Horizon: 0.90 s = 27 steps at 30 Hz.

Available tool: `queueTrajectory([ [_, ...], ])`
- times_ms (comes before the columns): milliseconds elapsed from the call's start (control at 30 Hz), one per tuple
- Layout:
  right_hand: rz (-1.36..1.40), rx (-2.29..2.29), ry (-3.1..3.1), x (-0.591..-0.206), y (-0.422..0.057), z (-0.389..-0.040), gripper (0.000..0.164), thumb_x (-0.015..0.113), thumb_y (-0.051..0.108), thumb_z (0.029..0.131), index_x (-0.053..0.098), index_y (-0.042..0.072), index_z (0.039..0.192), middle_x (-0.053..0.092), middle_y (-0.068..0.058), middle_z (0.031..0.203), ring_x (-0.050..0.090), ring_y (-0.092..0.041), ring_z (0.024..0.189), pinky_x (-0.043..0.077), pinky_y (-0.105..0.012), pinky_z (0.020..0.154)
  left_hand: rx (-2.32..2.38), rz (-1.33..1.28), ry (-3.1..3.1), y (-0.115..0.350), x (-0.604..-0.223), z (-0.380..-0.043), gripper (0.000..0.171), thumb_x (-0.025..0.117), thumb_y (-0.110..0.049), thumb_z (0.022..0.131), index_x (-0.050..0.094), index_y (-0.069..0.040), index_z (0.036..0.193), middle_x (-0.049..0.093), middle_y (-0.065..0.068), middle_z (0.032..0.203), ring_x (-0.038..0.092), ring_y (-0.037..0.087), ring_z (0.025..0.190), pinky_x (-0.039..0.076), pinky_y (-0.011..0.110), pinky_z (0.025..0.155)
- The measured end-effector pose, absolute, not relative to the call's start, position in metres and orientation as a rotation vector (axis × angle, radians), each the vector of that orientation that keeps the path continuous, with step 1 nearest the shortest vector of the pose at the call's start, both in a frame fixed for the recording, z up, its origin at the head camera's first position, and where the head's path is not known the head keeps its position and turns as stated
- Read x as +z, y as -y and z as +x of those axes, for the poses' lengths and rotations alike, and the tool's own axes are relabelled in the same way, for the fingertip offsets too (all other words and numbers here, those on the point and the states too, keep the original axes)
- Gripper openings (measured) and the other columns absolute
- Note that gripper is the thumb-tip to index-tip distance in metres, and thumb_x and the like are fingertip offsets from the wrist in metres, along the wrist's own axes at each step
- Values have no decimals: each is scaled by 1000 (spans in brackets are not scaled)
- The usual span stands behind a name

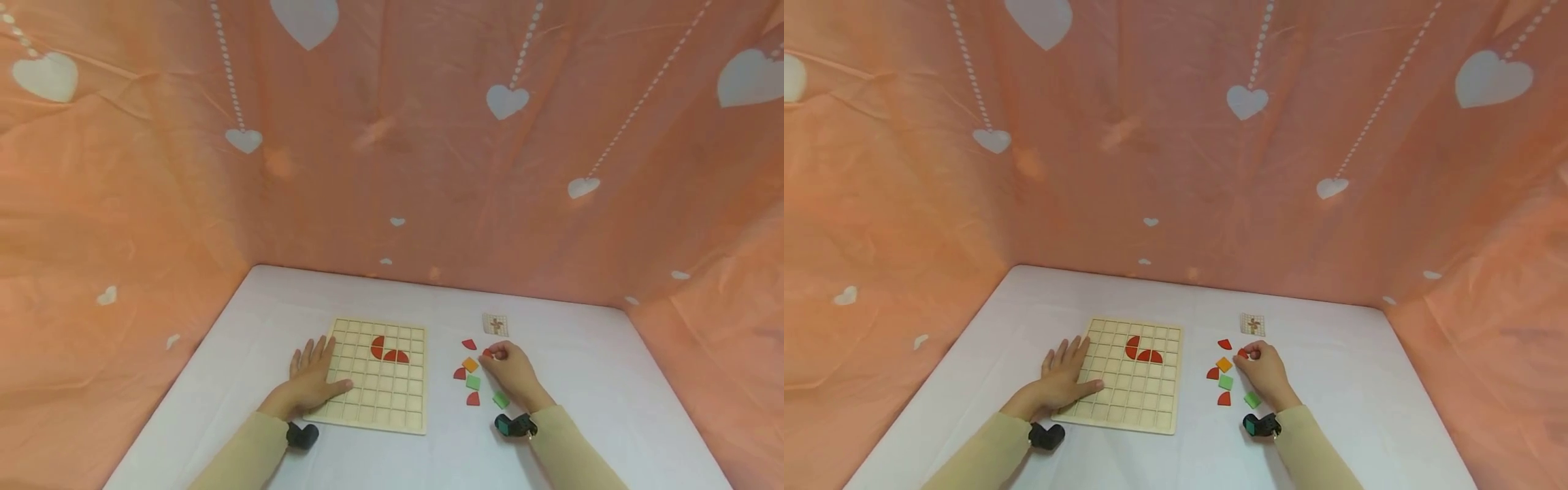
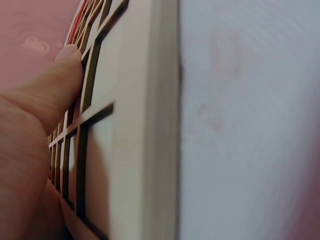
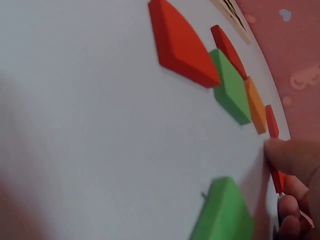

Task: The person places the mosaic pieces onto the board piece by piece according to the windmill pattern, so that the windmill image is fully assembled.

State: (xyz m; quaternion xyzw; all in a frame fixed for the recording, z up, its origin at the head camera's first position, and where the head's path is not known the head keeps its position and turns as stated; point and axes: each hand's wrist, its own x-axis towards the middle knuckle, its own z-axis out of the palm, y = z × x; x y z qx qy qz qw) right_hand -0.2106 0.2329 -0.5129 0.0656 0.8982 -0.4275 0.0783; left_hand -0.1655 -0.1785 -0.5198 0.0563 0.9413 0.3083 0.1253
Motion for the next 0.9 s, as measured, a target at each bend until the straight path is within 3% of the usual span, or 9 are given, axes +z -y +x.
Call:
queueTrajectory([
  [400,199,-1334,-2630,-517,-231,-213,32,67,29,92,60,8,116,47,-16,118,41,-34,111,40,-45,94,905,154,-2731,178,-517,-164,104,66,-52,87,3,-4,155,-4,20,160,-14,39,144,-14,54,111],
  [700,186,-1381,-2631,-519,-236,-217,26,64,22,94,56,8,115,54,-10,102,48,-27,99,42,-35,81,889,148,-2727,177,-515,-166,104,66,-52,87,2,-5,155,-6,19,160,-16,38,144,-16,53,110],
  [900,209,-1411,-2618,-520,-236,-216,27,63,24,95,57,9,116,57,-10,101,49,-27,98,43,-34,82,863,158,-2725,179,-515,-166,104,64,-53,87,1,-5,155,-7,19,160,-17,38,143,-17,53,110],
])
